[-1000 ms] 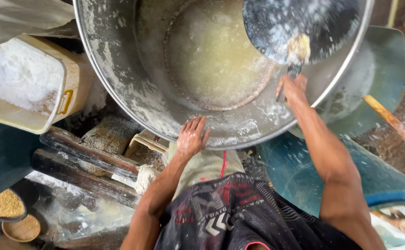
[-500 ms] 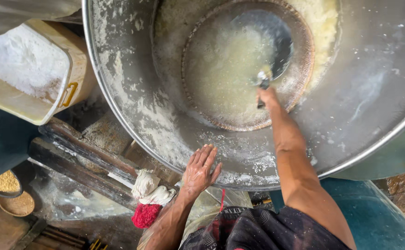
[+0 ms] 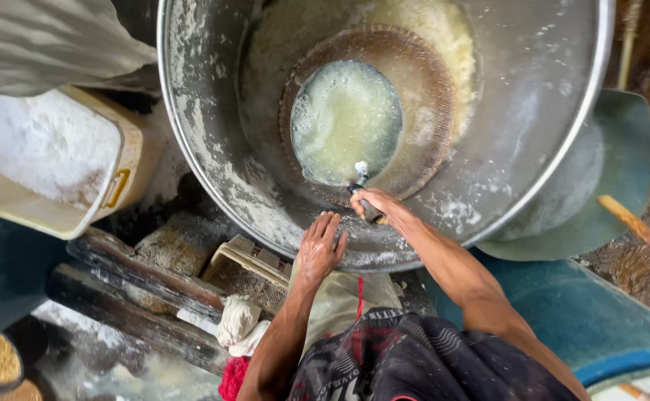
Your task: The person washes square wooden sieve frames in a wet processing area, scrubbing each frame's mesh surface with a red net scrubber and rinsing it, then stacks the cleaned frames aside. They then scoop pale liquid from a large metal vat with a small pan and pour it into a nearby basin.
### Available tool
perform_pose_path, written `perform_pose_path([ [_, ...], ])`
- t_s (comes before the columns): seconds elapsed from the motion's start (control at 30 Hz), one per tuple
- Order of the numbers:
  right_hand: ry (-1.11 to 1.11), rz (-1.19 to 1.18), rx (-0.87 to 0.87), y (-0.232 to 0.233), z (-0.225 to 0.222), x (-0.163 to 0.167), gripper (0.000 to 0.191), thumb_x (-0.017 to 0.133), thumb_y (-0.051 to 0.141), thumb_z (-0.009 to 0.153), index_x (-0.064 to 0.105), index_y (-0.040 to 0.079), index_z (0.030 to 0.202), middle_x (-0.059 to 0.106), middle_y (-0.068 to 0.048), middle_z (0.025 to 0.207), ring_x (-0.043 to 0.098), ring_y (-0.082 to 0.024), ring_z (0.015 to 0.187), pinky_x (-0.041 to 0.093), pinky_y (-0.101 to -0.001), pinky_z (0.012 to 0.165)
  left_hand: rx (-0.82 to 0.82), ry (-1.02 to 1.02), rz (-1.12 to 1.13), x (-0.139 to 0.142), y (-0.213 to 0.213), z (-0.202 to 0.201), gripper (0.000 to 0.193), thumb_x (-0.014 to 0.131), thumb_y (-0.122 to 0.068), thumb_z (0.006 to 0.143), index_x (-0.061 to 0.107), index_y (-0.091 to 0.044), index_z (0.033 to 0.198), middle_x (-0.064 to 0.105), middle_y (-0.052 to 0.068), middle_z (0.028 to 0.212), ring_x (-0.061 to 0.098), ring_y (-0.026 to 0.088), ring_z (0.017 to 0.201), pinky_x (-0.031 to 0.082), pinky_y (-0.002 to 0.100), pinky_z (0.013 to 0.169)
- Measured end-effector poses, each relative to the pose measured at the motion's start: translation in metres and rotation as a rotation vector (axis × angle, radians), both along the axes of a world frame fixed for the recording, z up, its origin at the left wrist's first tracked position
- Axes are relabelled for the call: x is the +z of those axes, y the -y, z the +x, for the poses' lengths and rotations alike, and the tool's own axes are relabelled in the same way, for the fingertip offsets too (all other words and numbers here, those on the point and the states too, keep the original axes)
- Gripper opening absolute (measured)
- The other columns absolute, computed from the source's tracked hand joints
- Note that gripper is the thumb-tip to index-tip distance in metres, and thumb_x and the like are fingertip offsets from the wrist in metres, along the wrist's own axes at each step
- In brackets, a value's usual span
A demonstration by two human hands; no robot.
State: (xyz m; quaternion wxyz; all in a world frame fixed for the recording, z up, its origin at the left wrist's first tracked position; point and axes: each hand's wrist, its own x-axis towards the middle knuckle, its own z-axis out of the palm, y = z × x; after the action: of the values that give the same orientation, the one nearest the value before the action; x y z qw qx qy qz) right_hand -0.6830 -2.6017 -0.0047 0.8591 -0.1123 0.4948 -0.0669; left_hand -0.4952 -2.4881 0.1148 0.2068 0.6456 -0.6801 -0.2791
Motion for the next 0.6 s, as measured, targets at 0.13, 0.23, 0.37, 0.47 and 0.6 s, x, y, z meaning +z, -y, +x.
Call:
perform_pose_path([
  [0.13,-0.071,-0.109,-0.036,-0.056,-0.061,0.071,0.021,0.063,0.018,0.096,0.063,0.001,0.086,0.062,-0.005,0.065,0.06,-0.014,0.053,0.05,-0.0296,0.049,-0.038,-0.029,-0.065,-0.004,-0.009,-0.001,0.035,0.071,-0.022,0.093,0.066,-0.004,0.122,0.067,0.015,0.128,0.063,0.035,0.121,0.052,0.047,0.097],
  [0.23,-0.154,-0.17,-0.134,-0.12,-0.124,0.127,0.029,0.067,0.02,0.1,0.054,-0.002,0.088,0.056,-0.006,0.064,0.057,-0.016,0.051,0.046,-0.0297,0.045,-0.11,-0.052,-0.095,-0.009,-0.015,0.001,0.033,0.071,-0.022,0.094,0.066,-0.004,0.122,0.067,0.015,0.125,0.065,0.034,0.112,0.053,0.047,0.094],
  [0.37,-0.138,0.0,-0.539,-0.237,-0.212,0.197,0.026,0.064,0.015,0.094,0.059,-0.004,0.112,0.053,0.0,0.072,0.049,-0.01,0.054,0.041,-0.0259,0.044,-0.186,-0.093,-0.136,-0.014,-0.025,0.005,0.03,0.071,-0.023,0.093,0.066,-0.005,0.118,0.068,0.014,0.12,0.065,0.036,0.108,0.052,0.047,0.091],
  [0.47,-0.153,0.053,-0.702,-0.332,-0.272,0.245,0.034,0.062,0.024,0.096,0.056,-0.003,0.116,0.052,0.001,0.077,0.049,-0.008,0.057,0.039,-0.0255,0.043,-0.265,-0.046,-0.091,-0.016,-0.031,0.001,0.029,0.07,-0.026,0.094,0.066,-0.007,0.115,0.068,0.013,0.118,0.064,0.035,0.112,0.05,0.048,0.095],
  [0.6,0.104,0.084,-1.054,-0.422,-0.318,0.281,0.036,0.062,0.018,0.1,0.053,-0.008,0.123,0.053,0.002,0.084,0.053,-0.007,0.066,0.045,-0.0243,0.054,-0.268,-0.015,-0.18,-0.019,-0.042,-0.01,0.034,0.07,-0.03,0.091,0.067,-0.008,0.116,0.068,0.012,0.118,0.06,0.034,0.122,0.045,0.053,0.105],
])
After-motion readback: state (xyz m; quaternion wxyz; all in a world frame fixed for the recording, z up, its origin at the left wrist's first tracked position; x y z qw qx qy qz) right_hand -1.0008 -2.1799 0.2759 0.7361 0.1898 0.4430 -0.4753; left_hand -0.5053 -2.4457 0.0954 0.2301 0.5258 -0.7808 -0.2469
